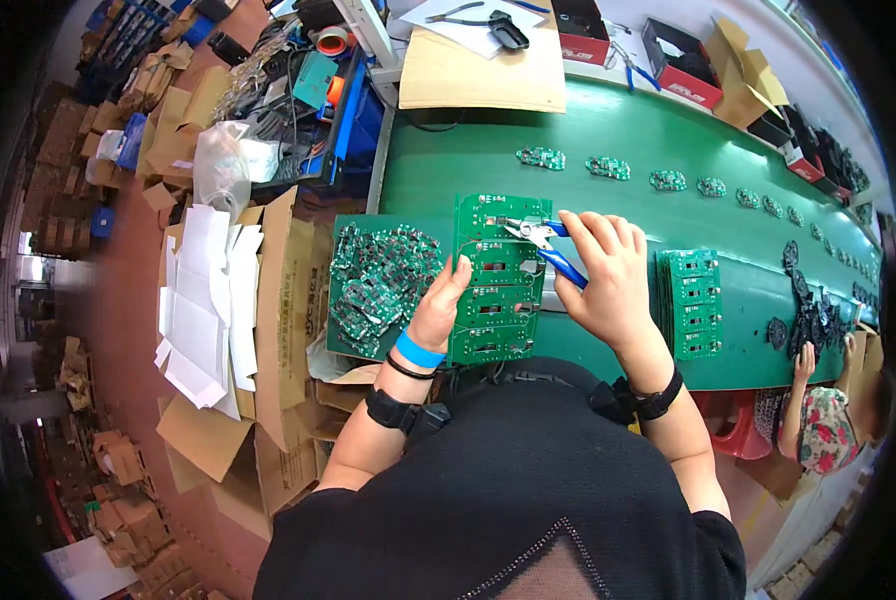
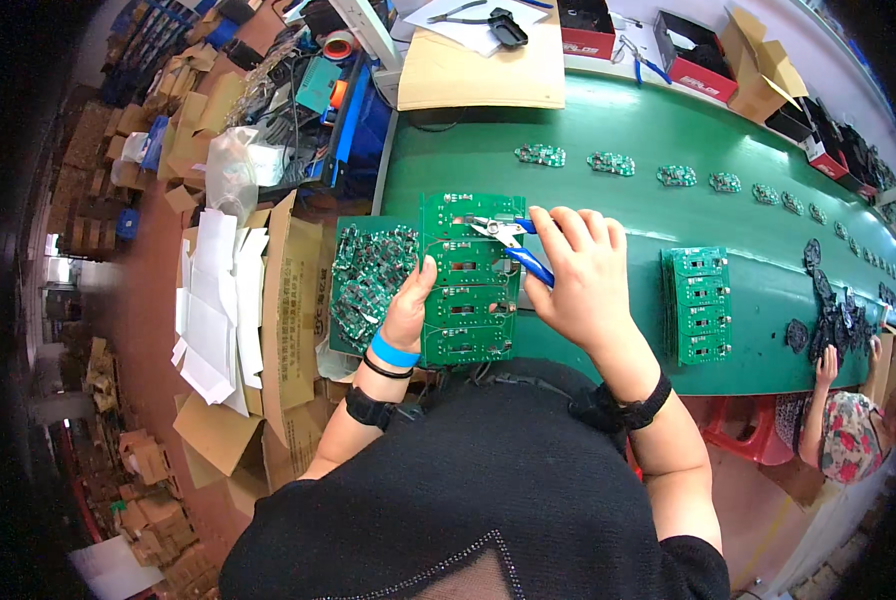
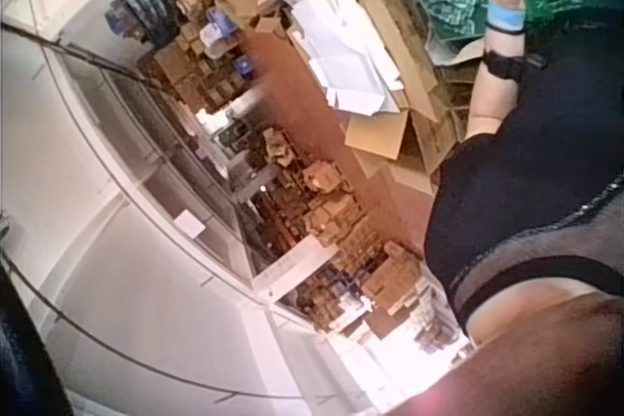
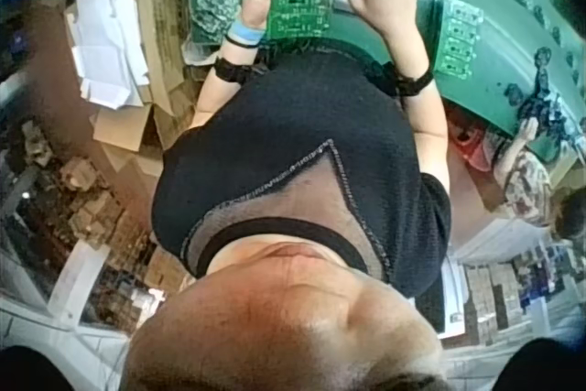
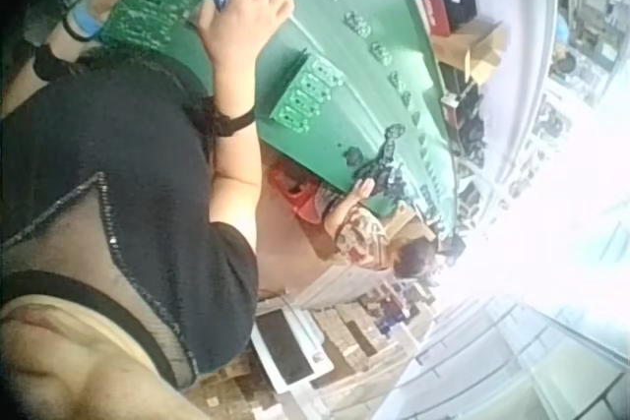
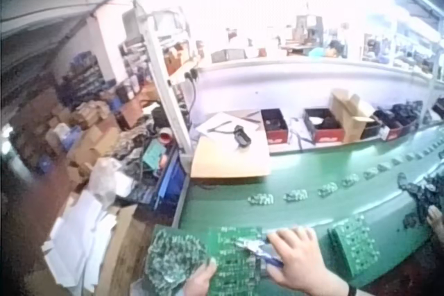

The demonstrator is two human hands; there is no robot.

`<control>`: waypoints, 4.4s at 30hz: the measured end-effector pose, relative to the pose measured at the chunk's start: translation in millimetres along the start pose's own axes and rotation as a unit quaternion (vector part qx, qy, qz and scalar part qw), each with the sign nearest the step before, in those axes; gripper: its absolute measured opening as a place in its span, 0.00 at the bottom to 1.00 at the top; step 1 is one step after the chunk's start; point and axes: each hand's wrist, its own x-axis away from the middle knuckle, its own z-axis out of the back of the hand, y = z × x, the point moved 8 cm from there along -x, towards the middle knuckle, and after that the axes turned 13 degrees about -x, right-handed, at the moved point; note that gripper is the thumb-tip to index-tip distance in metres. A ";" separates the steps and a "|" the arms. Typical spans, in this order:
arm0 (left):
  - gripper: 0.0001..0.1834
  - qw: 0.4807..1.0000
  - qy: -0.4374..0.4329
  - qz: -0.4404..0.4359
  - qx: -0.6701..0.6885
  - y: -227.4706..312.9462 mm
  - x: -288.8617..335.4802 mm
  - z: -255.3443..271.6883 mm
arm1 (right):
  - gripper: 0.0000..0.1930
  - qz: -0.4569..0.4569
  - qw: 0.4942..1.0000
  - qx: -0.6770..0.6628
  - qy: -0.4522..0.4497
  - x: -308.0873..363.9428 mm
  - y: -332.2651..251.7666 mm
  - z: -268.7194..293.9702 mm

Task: The person separates small circuit board sections from larger panels using pliers. They pick up a panel, use the pliers to snap off individual sections, and place them on the table. The process is repeated with multiple panels throughout the clip.

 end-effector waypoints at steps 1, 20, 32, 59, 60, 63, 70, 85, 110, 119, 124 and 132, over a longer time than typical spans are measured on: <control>0.24 1.000 0.001 -0.002 0.000 0.7 0.4 -1.4 | 0.30 0.002 1.000 0.004 0.004 0.4 -0.1 0.7; 0.22 0.994 0.032 -0.020 -0.103 7.0 4.3 -7.5 | 0.32 0.025 0.998 0.051 -0.005 5.8 1.6 7.1; 0.22 0.993 0.043 -0.004 -0.111 10.9 4.3 -11.0 | 0.31 0.025 0.998 0.048 -0.015 3.3 1.8 9.0; 0.33 0.982 -0.021 0.029 0.183 5.4 9.7 3.1 | 0.24 -0.001 0.998 -0.058 0.035 10.2 19.2 19.6; 0.33 0.973 -0.058 0.011 0.225 6.8 8.7 3.5 | 0.24 0.001 0.999 -0.051 0.017 12.4 19.4 15.0; 0.34 0.964 -0.061 -0.023 0.259 6.1 4.9 7.4 | 0.24 -0.003 0.999 -0.035 -0.026 16.8 18.3 -0.4; 0.35 0.964 -0.077 -0.050 0.250 17.2 -0.2 -2.4 | 0.25 0.004 1.000 -0.023 -0.018 12.2 10.4 -3.3; 0.39 0.968 -0.066 -0.055 0.234 29.6 1.0 -8.6 | 0.27 -0.051 0.998 -0.047 0.009 17.4 26.8 11.9; 0.31 0.995 0.056 -0.062 -0.055 29.4 1.2 -1.0 | 0.32 0.053 0.996 0.025 -0.074 -4.1 -24.8 -7.5; 0.29 0.989 0.088 -0.061 -0.099 29.8 0.7 5.0 | 0.32 0.060 0.995 0.038 -0.076 -3.9 -25.4 -8.3; 0.30 0.993 0.082 -0.052 -0.068 32.8 2.5 -2.5 | 0.31 0.079 0.994 0.049 -0.060 -4.8 -30.2 -4.7; 0.34 0.996 0.069 -0.037 -0.052 26.5 3.0 3.2 | 0.28 0.082 0.996 0.001 -0.040 -4.1 -25.4 -1.6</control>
